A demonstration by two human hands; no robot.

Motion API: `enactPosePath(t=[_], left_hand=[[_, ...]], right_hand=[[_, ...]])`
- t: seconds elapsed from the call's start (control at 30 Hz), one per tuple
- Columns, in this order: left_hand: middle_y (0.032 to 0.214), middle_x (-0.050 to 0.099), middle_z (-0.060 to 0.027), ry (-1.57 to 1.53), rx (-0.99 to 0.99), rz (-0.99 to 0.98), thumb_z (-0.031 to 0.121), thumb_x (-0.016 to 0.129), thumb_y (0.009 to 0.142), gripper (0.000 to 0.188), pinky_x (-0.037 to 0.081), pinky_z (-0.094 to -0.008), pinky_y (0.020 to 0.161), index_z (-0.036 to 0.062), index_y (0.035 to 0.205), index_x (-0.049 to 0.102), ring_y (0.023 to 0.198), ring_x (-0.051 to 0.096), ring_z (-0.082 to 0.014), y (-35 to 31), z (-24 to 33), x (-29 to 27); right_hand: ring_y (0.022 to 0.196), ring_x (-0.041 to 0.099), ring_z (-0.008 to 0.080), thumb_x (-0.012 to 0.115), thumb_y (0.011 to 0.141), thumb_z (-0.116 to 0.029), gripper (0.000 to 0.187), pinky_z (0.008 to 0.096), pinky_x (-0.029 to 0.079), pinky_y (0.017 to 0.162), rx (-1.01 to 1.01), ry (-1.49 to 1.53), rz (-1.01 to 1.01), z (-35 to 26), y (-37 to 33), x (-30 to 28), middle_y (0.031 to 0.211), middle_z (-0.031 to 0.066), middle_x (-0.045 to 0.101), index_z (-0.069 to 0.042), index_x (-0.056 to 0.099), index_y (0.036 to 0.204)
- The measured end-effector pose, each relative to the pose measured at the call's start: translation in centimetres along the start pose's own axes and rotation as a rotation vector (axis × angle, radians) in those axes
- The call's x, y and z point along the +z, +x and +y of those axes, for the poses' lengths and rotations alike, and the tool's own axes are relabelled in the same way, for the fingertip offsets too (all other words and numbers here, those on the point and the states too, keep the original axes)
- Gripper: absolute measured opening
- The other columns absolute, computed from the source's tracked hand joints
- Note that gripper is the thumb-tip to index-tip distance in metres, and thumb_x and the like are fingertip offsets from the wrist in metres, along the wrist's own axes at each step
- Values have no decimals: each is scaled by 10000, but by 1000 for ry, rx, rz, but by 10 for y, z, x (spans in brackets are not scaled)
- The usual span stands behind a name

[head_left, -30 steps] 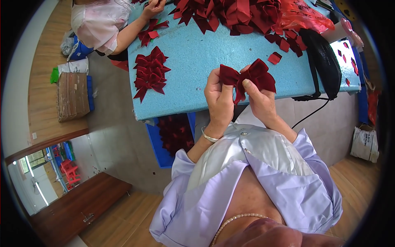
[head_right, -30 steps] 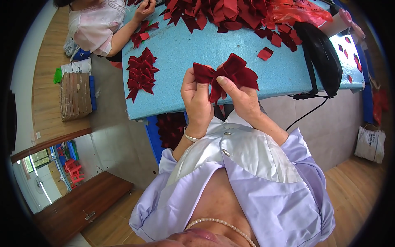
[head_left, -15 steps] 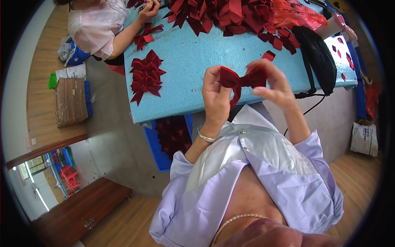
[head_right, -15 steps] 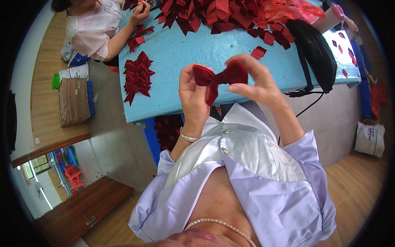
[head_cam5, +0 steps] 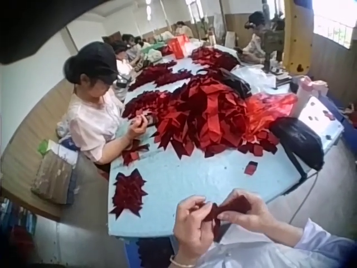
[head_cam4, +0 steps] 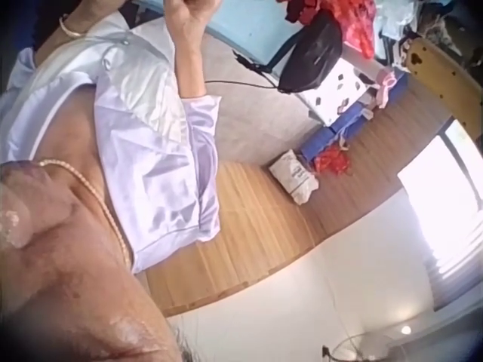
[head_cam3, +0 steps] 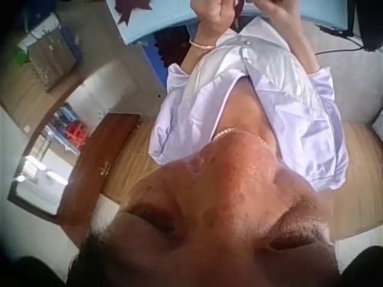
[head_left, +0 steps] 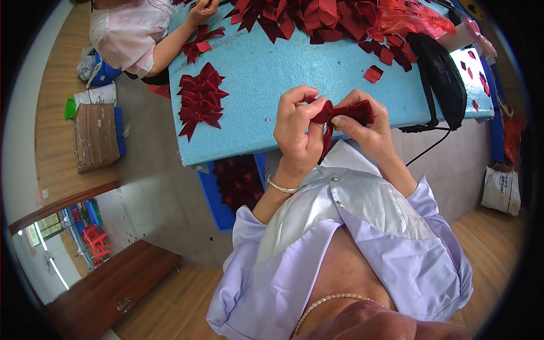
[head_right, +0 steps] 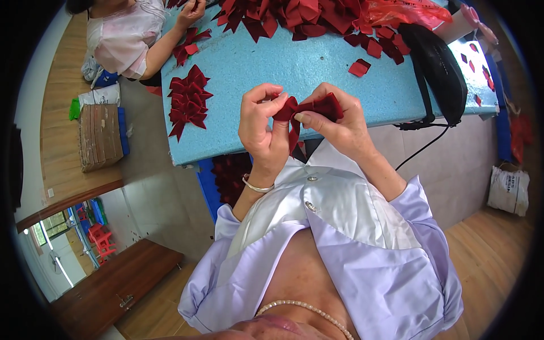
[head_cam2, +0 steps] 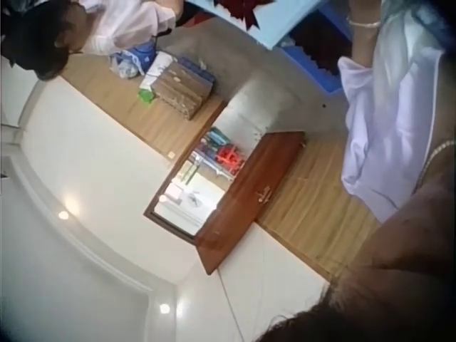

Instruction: Folding and tying strips of red fabric to create decorative bows.

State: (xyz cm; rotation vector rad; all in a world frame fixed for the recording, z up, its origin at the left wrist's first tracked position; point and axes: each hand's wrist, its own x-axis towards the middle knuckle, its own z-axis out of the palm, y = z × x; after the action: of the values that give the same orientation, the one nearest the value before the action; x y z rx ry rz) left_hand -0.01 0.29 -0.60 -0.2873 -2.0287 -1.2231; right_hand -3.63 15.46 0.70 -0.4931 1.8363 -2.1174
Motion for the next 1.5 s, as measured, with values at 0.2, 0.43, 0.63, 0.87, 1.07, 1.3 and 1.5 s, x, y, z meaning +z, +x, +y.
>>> enactPosePath(t=[0.2, 0.43, 0.63, 0.87, 1.07, 1.3, 1.5], left_hand=[[1056, 574, -120, -544, -410, 131, -17, 637, 855, 93, 509, -285, 771, 9, 930, 587, 904, 586, -185, -13, 5, 11], [1034, 566, -117, -42, -139, -9, -52, 671, 734, 211, 492, -345, 773, 23, 924, 619, 901, 591, -249, 3, 4, -3], [948, 589, -97, 317, 352, -75, -64, 659, 630, 323, 478, -368, 722, 30, 939, 669, 860, 567, -288, 10, 2, -14], [887, 578, -93, 58, 60, 32, -66, 679, 674, 259, 479, -341, 699, 9, 921, 651, 808, 568, -262, -3, 3, -3], [892, 581, -105, -292, -270, 113, -47, 654, 773, 153, 469, -315, 727, 0, 917, 636, 833, 569, -236, -13, 3, 5], [885, 586, -77, 221, 209, -21, 38, 709, 672, 234, 462, -350, 708, 33, 902, 664, 833, 561, -256, 3, 6, -11], [835, 584, -67, 236, 317, -38, 20, 719, 655, 227, 449, -337, 626, 26, 877, 673, 759, 555, -247, -2, 1, -15]], right_hand=[[594, 499, 54, 682, 803, -19, 108, 203, 364, 510, 30, -4, 29, -7, -2, 6, 722, 12, 590, -12, 576, 817], [609, 502, 55, 685, 803, -33, 115, 200, 372, 522, 81, -3, 28, -7, -3, 4, 718, 9, 568, -10, 574, 820], [636, 515, 63, 694, 809, -47, 146, 209, 414, 549, 75, 102, -7, -1, -3, 8, 745, 12, 564, -10, 560, 853], [554, 460, 64, 671, 797, 3, 187, 221, 339, 480, 75, 120, 6, -6, -7, 14, 679, 17, 526, -31, 489, 776], [504, 399, 56, 638, 811, 24, 188, 227, 250, 437, 160, 240, 59, -6, -9, 18, 654, 14, 501, -37, 467, 764], [508, 443, 44, 664, 856, -40, 157, 207, 299, 447, 167, 260, -5, -5, -8, 17, 616, 3, 519, -31, 509, 827], [499, 443, 50, 644, 847, 16, 153, 217, 301, 442, 131, 232, -67, -7, -12, 18, 613, 20, 525, -21, 497, 820]])
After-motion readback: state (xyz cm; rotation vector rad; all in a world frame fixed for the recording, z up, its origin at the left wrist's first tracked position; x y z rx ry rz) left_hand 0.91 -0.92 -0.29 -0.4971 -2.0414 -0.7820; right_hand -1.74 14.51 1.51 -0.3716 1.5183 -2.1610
